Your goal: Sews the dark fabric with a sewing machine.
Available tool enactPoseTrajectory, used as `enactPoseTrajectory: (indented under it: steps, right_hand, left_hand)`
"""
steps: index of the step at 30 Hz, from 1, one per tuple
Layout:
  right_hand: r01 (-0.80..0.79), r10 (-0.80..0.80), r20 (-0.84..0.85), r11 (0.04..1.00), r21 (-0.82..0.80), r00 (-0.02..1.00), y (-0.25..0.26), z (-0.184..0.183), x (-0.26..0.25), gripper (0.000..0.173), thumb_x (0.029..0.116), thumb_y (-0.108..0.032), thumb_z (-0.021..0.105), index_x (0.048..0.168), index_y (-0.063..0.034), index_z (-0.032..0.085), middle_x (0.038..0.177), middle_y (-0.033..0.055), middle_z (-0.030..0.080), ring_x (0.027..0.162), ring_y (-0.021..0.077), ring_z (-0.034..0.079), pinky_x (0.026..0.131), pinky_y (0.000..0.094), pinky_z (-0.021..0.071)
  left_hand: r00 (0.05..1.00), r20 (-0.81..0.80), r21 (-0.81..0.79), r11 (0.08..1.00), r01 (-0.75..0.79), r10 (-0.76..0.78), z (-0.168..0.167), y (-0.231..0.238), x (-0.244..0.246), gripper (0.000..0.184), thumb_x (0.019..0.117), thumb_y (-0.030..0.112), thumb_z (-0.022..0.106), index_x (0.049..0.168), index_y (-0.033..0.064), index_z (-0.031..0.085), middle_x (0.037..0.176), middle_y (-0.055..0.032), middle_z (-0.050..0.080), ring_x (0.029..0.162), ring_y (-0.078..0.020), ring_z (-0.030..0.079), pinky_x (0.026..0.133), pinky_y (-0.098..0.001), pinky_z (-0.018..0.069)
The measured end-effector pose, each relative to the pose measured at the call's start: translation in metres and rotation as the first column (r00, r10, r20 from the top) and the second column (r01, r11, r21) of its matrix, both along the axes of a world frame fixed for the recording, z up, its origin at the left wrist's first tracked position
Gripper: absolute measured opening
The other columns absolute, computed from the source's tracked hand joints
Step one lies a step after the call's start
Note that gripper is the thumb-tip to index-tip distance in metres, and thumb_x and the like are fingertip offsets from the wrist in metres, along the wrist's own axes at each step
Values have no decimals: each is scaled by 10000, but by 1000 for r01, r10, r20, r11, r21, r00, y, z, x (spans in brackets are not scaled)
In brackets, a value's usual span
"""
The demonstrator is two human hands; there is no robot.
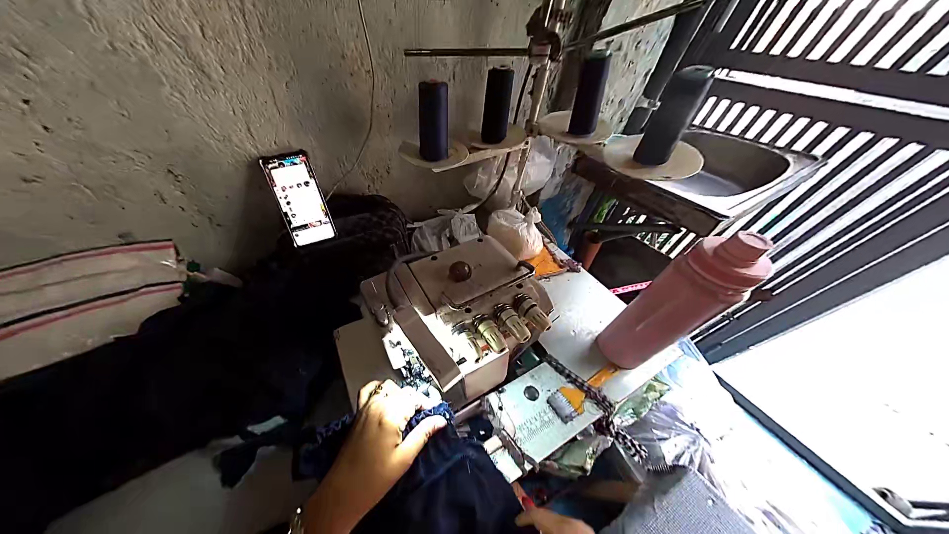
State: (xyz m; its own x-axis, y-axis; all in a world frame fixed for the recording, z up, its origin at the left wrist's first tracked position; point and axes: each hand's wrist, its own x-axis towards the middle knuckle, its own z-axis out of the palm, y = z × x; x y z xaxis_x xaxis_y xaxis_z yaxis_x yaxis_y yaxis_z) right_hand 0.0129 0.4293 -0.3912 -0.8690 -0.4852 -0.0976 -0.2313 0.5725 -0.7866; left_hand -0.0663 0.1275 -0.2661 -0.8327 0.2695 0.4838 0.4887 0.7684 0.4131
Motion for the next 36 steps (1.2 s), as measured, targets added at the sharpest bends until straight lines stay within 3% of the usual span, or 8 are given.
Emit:
enactPoseTrajectory:
  steps: [4, 6, 11, 20, 26, 29, 34, 36]
  right_hand:
    - [95, -172, -254, 952, -292, 952, -8, 60, -52, 307, 897, -275, 768, 1080, -29, 751, 929, 98, 720, 679, 121, 629, 586, 291, 530]
    - [55, -221, -357, 906, -420, 908, -39, 84, -83, 262, 937, -314, 711, 1101, -114, 759, 938, 8, 696, 716, -17, 583, 612, 130, 481]
    - [59, -196, -318, 918, -393, 928, -100, 115, -109, 380, 895, -479, 718, 901, -101, 759, 815, -13, 629, 687, 37, 572, 597, 223, 487]
    - [255, -234, 128, 667, -700, 964, -111, 109, -103, 89, 911, -131, 703, 835, -94, 674, 752, -66, 638, 514, -46, 520, 479, 125, 461]
    - [172, -315, -142, 783, -598, 939, -116, 103, -106, 216, 910, -205, 683, 732, -94, 631, 706, -58, 567, 602, -54, 492, 552, 107, 401]
    - [152, -314, -209, 819, -553, 926, -117, 107, -105, 225, 929, -226, 653, 744, -100, 637, 715, -51, 580, 612, -42, 512, 560, 118, 422]
    - [152, -331, -236, 817, -556, 914, -122, 113, -99, 158, 952, -211, 625, 853, -93, 660, 678, -56, 606, 531, -38, 537, 496, 136, 465]
    - [156, -348, -279, 830, -536, 895, -125, 114, -97, 150, 950, -212, 621, 870, -87, 645, 658, -59, 598, 541, -44, 535, 511, 131, 453]
  left_hand:
    - [1000, -1, 21, 1000, -10, 10, -1, 1, 0, 372, 977, 449, 569, 846, 142, 732, 785, 4, 691, 830, -155, 628, 965, -424, 391]
    - [1000, -6, 21, 1000, -12, 12, 0, 2, 0, 381, 978, 457, 569, 843, 140, 733, 780, 1, 687, 825, -148, 628, 965, -414, 394]
    - [998, -54, 24, 999, -33, 34, -2, 3, 1, 333, 964, 403, 552, 829, 150, 721, 783, 9, 673, 848, -142, 617, 933, -370, 406]
    - [997, -30, 82, 994, -74, 76, 1, 0, 4, 353, 905, 484, 642, 880, 145, 738, 824, 18, 696, 865, -118, 632, 967, -362, 398]
    - [987, -108, 102, 989, -109, 120, -2, 2, 5, 315, 986, 359, 571, 787, 148, 696, 768, -2, 653, 833, -133, 621, 970, -374, 377]
    - [963, -201, 67, 984, -167, 177, -4, 5, 9, 367, 1017, 382, 540, 772, 164, 706, 886, -19, 684, 1018, -175, 621, 1010, -391, 381]
    - [832, -426, -121, 890, -440, 354, 3, 24, 20, 421, 1035, 373, 479, 706, 179, 655, 757, -20, 667, 892, -211, 651, 1021, -477, 320]
    - [812, -421, -196, 834, -516, 404, 9, 33, 31, 410, 1028, 484, 466, 896, 169, 693, 892, -57, 674, 985, -256, 633, 1009, -495, 330]
